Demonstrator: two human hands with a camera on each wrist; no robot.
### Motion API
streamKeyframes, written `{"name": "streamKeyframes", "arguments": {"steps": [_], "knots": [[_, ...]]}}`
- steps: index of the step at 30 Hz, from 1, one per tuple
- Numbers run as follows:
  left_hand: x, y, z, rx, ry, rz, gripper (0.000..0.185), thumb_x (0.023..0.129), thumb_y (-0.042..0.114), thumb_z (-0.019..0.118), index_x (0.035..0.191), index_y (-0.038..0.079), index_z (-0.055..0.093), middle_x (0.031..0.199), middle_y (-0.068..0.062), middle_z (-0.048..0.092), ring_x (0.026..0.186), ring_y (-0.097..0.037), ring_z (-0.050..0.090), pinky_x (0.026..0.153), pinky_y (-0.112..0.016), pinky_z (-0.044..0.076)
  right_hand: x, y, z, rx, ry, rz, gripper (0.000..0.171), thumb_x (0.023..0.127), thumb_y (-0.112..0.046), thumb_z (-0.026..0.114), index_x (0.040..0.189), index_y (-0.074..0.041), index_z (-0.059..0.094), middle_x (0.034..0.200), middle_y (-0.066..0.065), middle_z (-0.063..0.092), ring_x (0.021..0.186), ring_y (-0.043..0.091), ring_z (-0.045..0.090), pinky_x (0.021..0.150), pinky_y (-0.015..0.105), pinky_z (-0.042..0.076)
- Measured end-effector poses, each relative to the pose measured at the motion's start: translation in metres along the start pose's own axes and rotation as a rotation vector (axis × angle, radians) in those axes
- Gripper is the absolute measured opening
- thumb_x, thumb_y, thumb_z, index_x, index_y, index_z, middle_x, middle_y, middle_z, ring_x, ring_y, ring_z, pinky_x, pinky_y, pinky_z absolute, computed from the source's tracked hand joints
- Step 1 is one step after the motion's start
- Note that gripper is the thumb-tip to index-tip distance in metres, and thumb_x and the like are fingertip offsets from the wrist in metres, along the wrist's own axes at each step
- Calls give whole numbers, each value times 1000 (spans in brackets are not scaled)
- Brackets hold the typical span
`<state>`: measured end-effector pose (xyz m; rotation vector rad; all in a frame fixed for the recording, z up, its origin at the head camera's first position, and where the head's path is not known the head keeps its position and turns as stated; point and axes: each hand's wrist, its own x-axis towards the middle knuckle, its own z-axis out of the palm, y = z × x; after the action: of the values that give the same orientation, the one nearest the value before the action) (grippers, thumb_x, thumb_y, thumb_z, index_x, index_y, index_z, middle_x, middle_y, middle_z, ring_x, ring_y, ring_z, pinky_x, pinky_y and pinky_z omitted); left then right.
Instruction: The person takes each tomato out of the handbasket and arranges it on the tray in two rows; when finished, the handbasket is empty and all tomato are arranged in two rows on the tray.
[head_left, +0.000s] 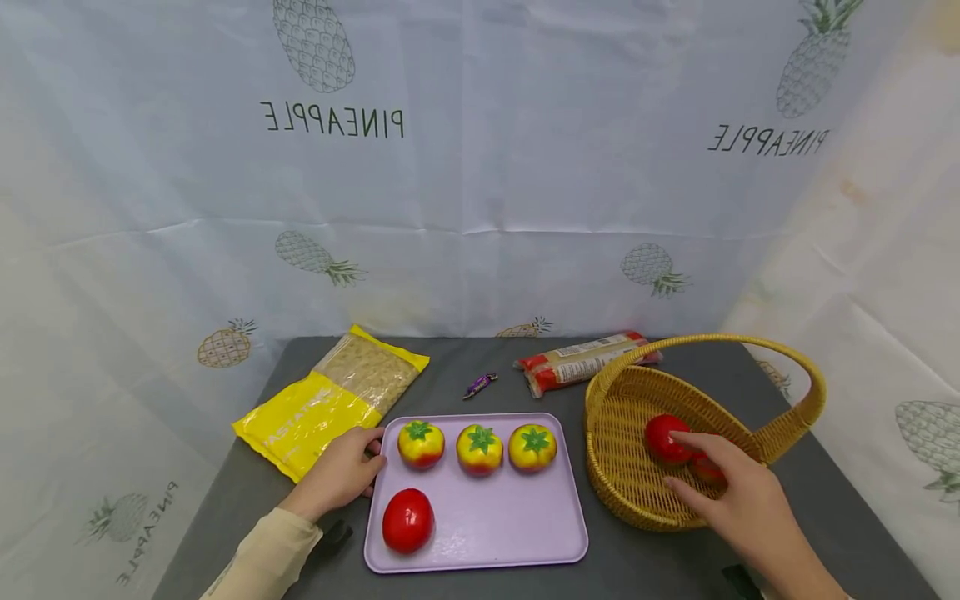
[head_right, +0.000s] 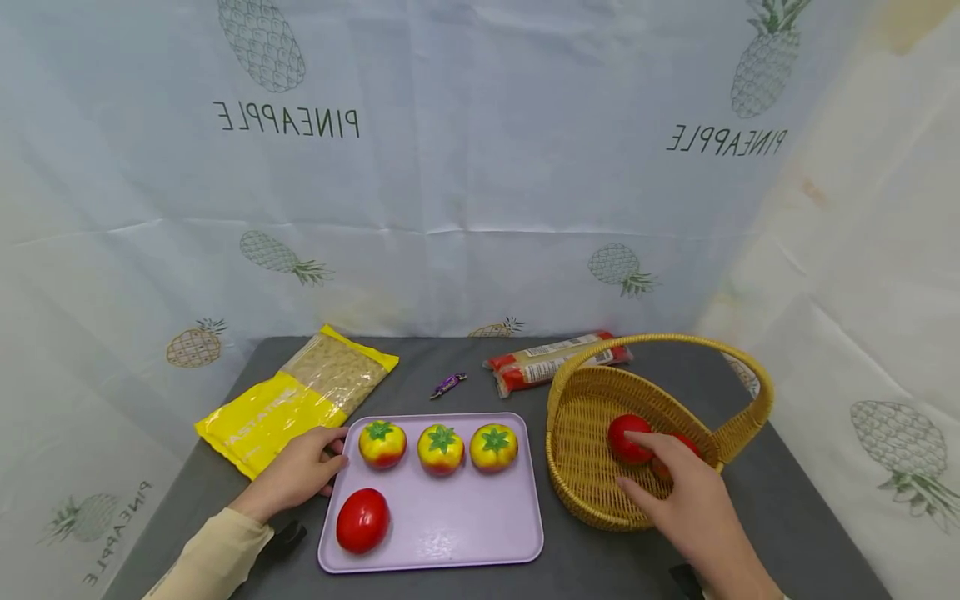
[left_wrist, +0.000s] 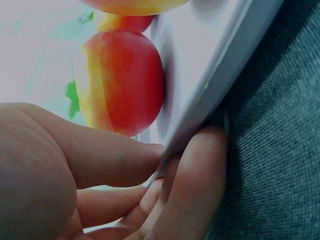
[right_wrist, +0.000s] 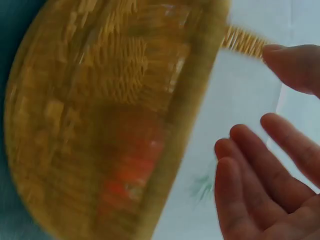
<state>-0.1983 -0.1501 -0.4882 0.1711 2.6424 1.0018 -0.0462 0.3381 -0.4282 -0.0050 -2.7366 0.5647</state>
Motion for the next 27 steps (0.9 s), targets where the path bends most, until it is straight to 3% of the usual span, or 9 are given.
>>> {"name": "streamKeyframes", "arguments": {"steps": [2,5,14,27], "knots": [[0,-1,0,-2,-1,1,56,91,13,72,143,5,54,98,-5,59,65,-16,59,56,-24,58,2,12,-2,-16,-7,22,64,75,-41,88,130,-20,64,122,7,68,100,31,69,72,46,60],[0,-1,0,-8,-5,3,56,91,14,73,143,5,54,98,-5,59,66,-16,59,57,-25,58,6,26,-4,-16,-30,47,67,77,-41,87,133,-15,62,125,14,67,103,38,68,73,55,58],[-1,-1,0,-24,-15,-1,55,91,15,72,143,7,54,101,-5,59,68,-16,59,58,-25,59,26,42,-1,30,-187,109,79,81,-54,79,142,-11,53,135,19,62,119,41,59,89,63,54],[-1,0,-1,-13,-3,-18,56,92,15,73,143,7,54,101,-6,59,68,-16,59,57,-24,58,36,52,11,25,-232,94,79,79,-43,84,141,-6,53,134,22,61,115,43,61,89,61,55]]}}
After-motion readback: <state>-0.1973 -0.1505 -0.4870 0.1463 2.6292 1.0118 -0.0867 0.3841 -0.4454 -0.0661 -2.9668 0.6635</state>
